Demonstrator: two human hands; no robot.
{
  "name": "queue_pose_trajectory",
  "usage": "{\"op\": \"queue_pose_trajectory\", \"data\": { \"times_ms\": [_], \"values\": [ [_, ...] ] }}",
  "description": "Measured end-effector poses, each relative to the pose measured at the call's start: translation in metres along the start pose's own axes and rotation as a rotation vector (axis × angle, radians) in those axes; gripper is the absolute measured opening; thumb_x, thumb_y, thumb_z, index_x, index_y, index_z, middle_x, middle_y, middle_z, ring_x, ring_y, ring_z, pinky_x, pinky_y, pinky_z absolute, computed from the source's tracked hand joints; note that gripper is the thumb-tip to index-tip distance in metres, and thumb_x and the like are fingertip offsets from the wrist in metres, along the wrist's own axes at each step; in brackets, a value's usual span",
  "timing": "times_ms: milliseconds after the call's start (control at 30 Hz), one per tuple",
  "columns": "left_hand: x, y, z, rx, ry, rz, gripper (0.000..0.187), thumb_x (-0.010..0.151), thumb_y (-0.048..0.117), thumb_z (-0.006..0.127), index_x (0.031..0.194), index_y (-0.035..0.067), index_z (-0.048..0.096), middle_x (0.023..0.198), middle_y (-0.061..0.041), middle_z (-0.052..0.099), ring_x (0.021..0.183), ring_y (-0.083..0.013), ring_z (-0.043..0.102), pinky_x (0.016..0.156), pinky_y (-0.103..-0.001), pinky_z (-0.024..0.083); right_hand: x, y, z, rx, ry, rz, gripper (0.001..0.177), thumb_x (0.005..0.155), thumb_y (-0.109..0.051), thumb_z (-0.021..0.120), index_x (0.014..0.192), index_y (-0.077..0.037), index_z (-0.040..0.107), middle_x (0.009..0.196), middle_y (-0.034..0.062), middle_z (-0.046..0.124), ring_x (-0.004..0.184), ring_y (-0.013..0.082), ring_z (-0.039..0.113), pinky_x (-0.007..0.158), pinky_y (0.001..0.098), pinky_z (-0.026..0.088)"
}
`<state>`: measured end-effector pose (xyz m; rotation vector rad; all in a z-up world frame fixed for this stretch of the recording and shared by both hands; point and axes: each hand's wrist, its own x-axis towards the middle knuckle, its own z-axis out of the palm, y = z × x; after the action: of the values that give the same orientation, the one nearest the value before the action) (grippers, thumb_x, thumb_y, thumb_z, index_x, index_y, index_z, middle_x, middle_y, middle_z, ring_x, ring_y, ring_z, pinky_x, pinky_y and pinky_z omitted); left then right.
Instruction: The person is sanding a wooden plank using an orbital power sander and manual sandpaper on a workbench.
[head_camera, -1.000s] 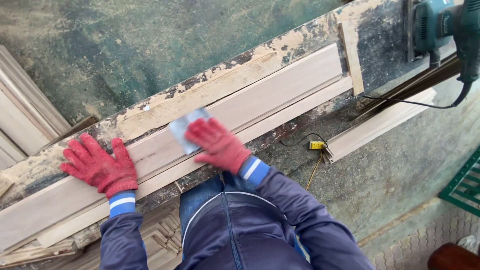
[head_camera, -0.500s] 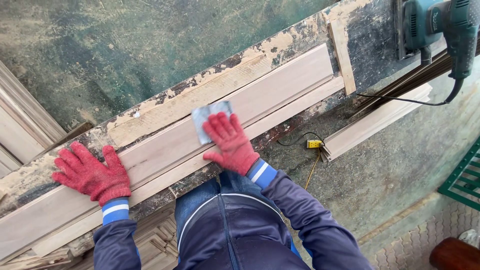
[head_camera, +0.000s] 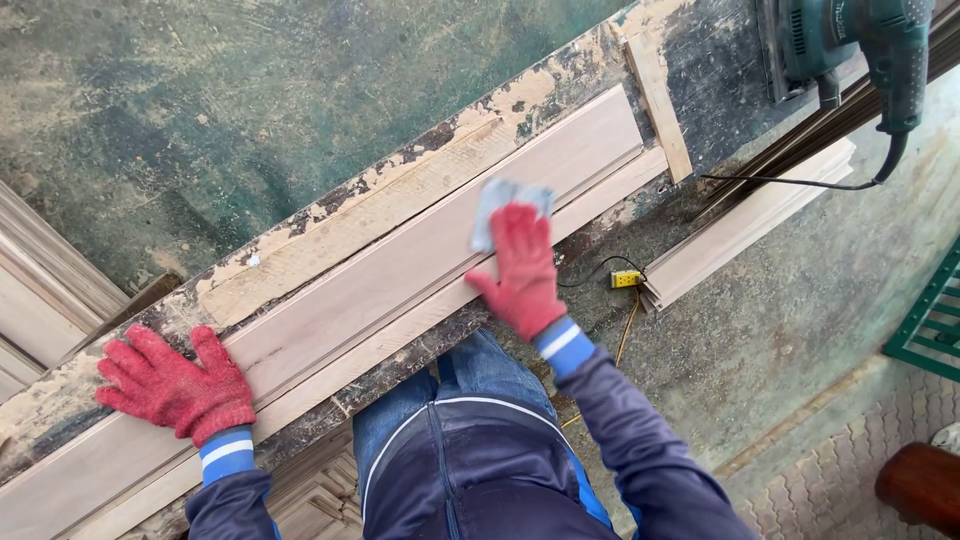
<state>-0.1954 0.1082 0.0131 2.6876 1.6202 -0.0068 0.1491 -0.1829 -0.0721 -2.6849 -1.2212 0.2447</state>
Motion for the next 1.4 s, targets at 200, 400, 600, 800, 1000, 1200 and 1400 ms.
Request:
{"op": "queue_pose_trajectory", "data": {
  "times_ms": [200,400,600,800,1000,1200,1400],
  "values": [
    [-0.001,-0.004,0.002,0.024,-0.014,-0.014,0.067,0.109,0.027,0.068,0.151,-0.023,0.054,0.158,-0.048,0.04,0.145,-0.0624,0.027,0.114,-0.071,0.006,0.024,0.088,-0.024,-0.235,-0.267,0.068,0.077,0.108,-0.062,0.005,0.168,-0.014,0.0,0.172,0.0069,-0.011,0.159,0.0228,-0.01,0.127,0.0467,-0.013],
    [0.001,-0.006,0.005,0.028,0.01,-0.006,0.065,0.11,0.025,0.07,0.151,-0.023,0.055,0.158,-0.047,0.041,0.144,-0.0624,0.028,0.114,-0.071,0.006,0.037,0.06,-0.04,0.0,-0.3,0.482,0.09,0.098,-0.067,-0.001,0.163,-0.006,0.007,0.171,0.0196,0.005,0.158,0.0323,0.002,0.125,0.0458,-0.006],
    [0.001,-0.005,0.001,0.011,-0.001,0.011,0.066,0.113,0.028,0.066,0.152,-0.024,0.053,0.158,-0.049,0.039,0.144,-0.0645,0.027,0.113,-0.072,0.005,-0.015,0.016,-0.013,0.053,-0.112,0.066,0.09,0.1,-0.073,0.014,0.164,-0.01,0.027,0.172,0.0141,0.015,0.16,0.0296,0.011,0.131,0.0478,0.0],
    [0.0,-0.005,0.005,0.045,0.002,-0.005,0.066,0.11,0.026,0.07,0.151,-0.023,0.055,0.157,-0.047,0.042,0.144,-0.0619,0.03,0.114,-0.071,0.008,0.075,0.123,-0.026,0.034,-0.133,0.485,0.09,0.099,-0.071,0.004,0.162,-0.009,0.023,0.169,0.0174,0.02,0.157,0.0348,0.014,0.126,0.0515,0.003],
    [0.0,-0.003,0.002,0.038,0.026,0.012,0.064,0.111,0.027,0.07,0.149,-0.023,0.056,0.155,-0.048,0.043,0.142,-0.0641,0.033,0.114,-0.072,0.01,0.029,0.06,-0.011,0.051,-0.106,0.371,0.1,0.096,-0.078,0.008,0.163,-0.003,0.011,0.172,0.021,0.007,0.16,0.0354,0.005,0.129,0.05,-0.003],
    [-0.002,-0.006,0.004,0.02,-0.004,-0.016,0.067,0.109,0.029,0.069,0.151,-0.021,0.055,0.158,-0.046,0.041,0.145,-0.0613,0.029,0.115,-0.07,0.006,0.079,0.105,-0.022,0.086,-0.054,0.617,0.088,0.103,-0.07,0.028,0.163,-0.004,0.023,0.17,0.021,0.018,0.158,0.0352,0.014,0.126,0.0514,0.0],
    [0.0,-0.005,0.002,0.035,0.007,0.006,0.065,0.109,0.027,0.069,0.148,-0.022,0.055,0.156,-0.048,0.043,0.143,-0.0644,0.032,0.114,-0.071,0.009,0.06,0.081,-0.014,0.03,-0.174,0.591,0.102,0.093,-0.081,0.009,0.164,-0.009,0.011,0.172,0.0179,0.007,0.159,0.0357,0.004,0.127,0.0508,-0.004]
  ]
}}
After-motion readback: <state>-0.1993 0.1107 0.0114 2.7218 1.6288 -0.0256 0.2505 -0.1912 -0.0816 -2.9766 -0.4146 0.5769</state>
